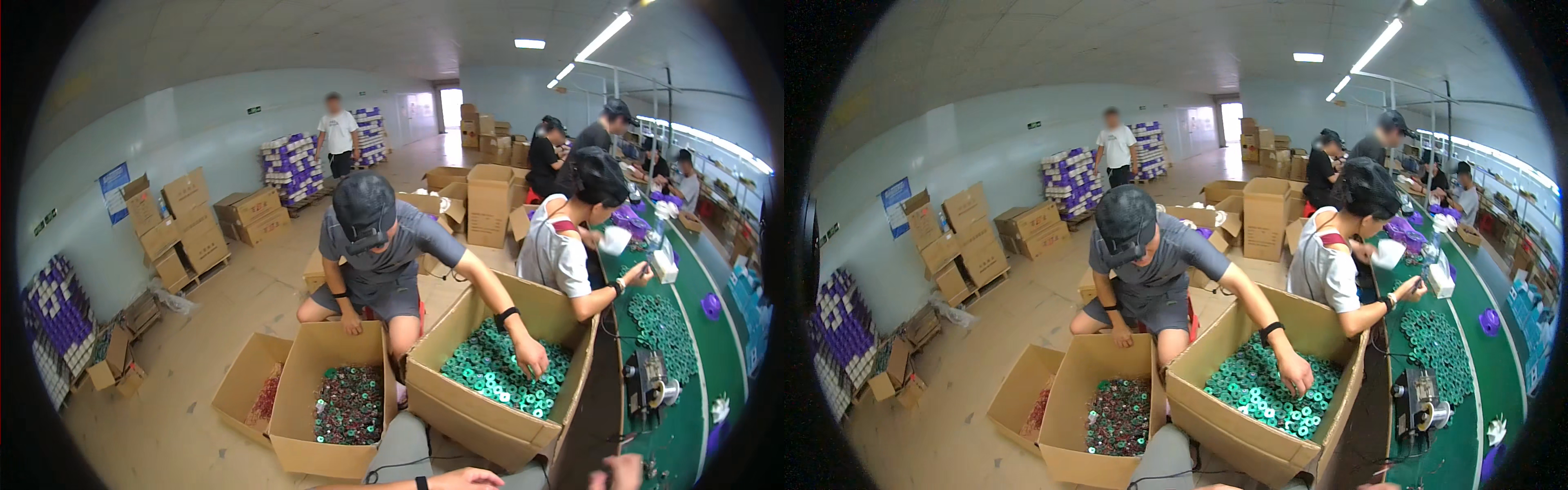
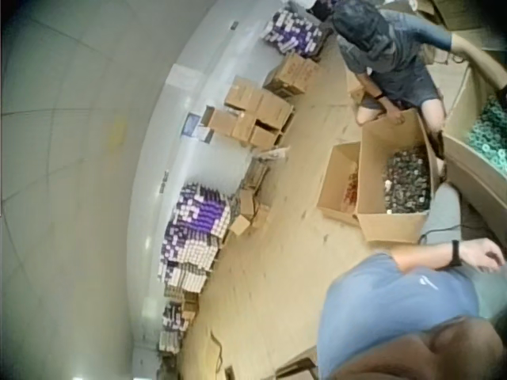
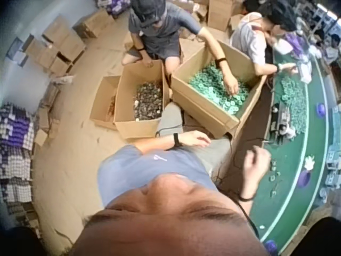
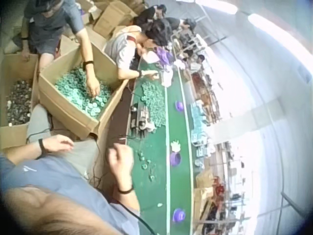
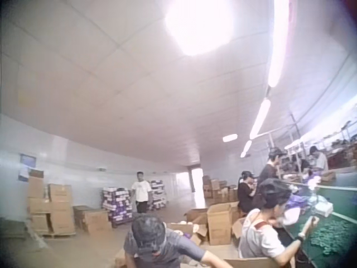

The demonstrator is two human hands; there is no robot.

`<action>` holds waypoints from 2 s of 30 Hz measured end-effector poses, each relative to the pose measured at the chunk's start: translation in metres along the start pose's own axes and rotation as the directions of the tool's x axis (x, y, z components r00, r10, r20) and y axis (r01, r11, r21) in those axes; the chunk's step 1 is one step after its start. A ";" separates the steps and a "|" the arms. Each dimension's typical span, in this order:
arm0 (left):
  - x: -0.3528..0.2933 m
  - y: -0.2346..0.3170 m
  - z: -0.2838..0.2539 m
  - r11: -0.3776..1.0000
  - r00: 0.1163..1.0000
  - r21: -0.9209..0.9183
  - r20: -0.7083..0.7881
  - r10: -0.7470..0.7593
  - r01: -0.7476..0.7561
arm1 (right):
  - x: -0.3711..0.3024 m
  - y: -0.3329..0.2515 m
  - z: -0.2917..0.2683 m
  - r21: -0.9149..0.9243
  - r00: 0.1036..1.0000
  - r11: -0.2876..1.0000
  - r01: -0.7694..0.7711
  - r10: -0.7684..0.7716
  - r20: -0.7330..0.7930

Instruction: The person picks up a green circuit board from a box, threads a wire through its center, and pulls the wire taut. They then place the board onto a green table and pick up another circuit board from the box to repeat the process.

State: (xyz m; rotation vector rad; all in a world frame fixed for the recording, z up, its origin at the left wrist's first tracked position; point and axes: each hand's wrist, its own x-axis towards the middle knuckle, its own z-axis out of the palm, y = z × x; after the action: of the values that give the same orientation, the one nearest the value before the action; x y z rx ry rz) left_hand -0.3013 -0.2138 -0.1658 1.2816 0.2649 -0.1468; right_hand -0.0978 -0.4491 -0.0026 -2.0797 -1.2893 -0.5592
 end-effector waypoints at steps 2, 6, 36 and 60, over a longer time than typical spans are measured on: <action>0.000 0.019 0.013 0.998 1.000 -0.058 0.007 -0.022 0.022 | -0.009 -0.042 0.033 0.179 0.983 0.983 -0.046 0.012 0.184; -0.007 0.030 0.012 0.980 0.998 -0.197 0.047 0.048 -0.038 | -0.023 -0.086 0.104 0.293 0.973 0.956 -0.022 -0.047 0.227; 0.050 -0.041 0.027 0.807 0.988 0.591 -0.117 0.102 -0.013 | -0.058 0.026 0.118 0.579 0.645 0.785 -0.222 -0.327 0.690; -0.035 0.175 0.009 0.934 0.955 0.315 -0.184 0.233 -0.167 | -0.058 0.042 0.118 0.376 0.321 0.344 -0.860 -0.207 0.924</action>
State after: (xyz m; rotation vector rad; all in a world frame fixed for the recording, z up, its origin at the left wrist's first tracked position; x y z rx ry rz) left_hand -0.2896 -0.1746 0.0080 1.6192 0.3057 0.1382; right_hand -0.0820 -0.4179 -0.1359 -1.4576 -0.9510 1.5372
